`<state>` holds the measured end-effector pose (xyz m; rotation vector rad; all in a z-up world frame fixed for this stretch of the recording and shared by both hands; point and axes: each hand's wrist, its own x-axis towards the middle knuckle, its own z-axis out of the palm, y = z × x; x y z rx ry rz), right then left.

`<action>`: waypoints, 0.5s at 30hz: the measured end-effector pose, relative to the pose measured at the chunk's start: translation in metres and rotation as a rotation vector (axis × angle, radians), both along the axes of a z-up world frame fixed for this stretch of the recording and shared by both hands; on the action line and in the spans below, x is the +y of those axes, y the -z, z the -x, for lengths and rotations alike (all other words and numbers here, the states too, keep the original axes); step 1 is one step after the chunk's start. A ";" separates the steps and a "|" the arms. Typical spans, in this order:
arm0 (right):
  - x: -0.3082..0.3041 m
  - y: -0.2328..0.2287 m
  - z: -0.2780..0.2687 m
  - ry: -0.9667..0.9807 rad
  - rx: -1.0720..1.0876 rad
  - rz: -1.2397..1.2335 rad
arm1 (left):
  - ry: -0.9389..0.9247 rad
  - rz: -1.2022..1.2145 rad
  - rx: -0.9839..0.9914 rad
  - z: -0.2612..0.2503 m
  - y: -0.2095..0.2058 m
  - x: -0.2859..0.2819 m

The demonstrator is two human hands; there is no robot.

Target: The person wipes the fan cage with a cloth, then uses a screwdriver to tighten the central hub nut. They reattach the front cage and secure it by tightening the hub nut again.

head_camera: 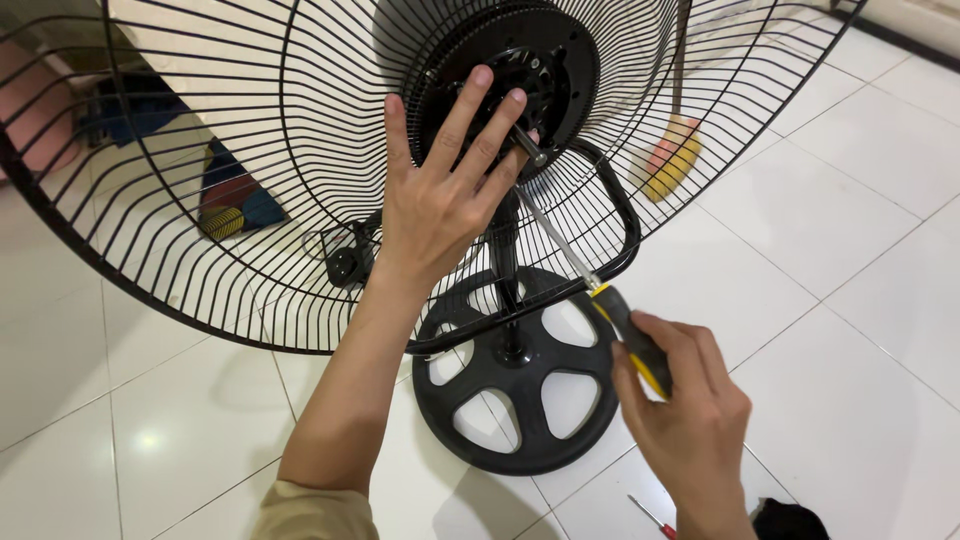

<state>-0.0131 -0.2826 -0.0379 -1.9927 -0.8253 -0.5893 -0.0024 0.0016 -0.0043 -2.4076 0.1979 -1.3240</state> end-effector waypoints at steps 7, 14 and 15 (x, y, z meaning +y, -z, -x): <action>-0.004 0.017 -0.015 -0.157 0.340 -0.133 | -0.021 0.014 -0.039 0.002 0.004 -0.001; -0.017 0.044 -0.053 -1.016 1.388 -0.788 | -0.049 0.003 -0.035 0.002 0.004 -0.001; -0.020 0.046 -0.051 -1.038 1.331 -0.733 | -0.061 -0.002 -0.035 0.002 0.005 -0.001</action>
